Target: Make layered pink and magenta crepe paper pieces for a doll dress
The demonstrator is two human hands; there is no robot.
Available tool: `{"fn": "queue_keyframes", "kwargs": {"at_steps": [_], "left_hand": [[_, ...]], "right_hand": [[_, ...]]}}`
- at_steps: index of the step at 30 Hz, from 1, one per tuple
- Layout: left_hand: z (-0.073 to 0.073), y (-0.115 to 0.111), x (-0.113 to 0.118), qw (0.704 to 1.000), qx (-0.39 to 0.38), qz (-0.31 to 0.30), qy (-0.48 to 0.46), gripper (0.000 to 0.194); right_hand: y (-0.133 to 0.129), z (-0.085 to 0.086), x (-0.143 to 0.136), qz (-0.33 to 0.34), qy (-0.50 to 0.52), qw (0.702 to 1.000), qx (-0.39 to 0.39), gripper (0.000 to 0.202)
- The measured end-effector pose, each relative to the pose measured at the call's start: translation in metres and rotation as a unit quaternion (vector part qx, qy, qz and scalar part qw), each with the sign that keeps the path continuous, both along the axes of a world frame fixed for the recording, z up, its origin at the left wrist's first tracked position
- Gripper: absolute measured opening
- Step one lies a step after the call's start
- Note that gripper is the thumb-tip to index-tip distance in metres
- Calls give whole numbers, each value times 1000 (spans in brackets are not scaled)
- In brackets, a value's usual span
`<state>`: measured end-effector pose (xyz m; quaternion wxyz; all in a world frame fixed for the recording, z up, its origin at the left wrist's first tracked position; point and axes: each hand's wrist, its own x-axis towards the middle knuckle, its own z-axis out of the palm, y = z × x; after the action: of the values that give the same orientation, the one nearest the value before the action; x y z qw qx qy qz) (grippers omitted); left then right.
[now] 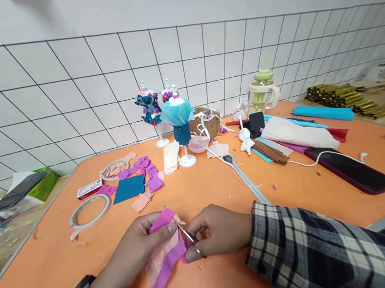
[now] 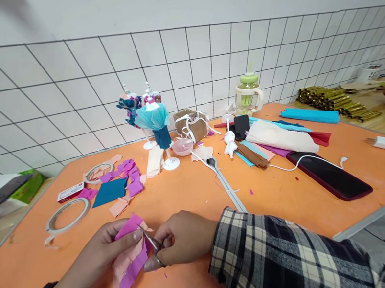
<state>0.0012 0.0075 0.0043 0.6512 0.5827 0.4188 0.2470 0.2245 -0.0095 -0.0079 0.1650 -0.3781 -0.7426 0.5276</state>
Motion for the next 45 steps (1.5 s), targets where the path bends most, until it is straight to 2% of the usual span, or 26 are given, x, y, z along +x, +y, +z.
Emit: {"fn": "queue_keyframes", "kwargs": {"at_steps": [12,22,29,37,45], "left_hand": [[1,-2,3,1000,-1,-7,-1,28],[3,-4,4,999,16,13,30,43],[0,-3,1,1000,-7,16,5,32],[-3,-2,-3,1000,-20,18,0,36],[2,-4,-2,1000,-11,-4,4,32]], "right_hand": [[1,-4,2,6,-12,1000,7,41],[1,-5,1,6,-2,1000,11,39],[1,-5,2,13,15,1000,-1,39],[0,-2,2,16,-11,1000,-17,40],[2,-8,3,17,4,1000,-7,41]]}}
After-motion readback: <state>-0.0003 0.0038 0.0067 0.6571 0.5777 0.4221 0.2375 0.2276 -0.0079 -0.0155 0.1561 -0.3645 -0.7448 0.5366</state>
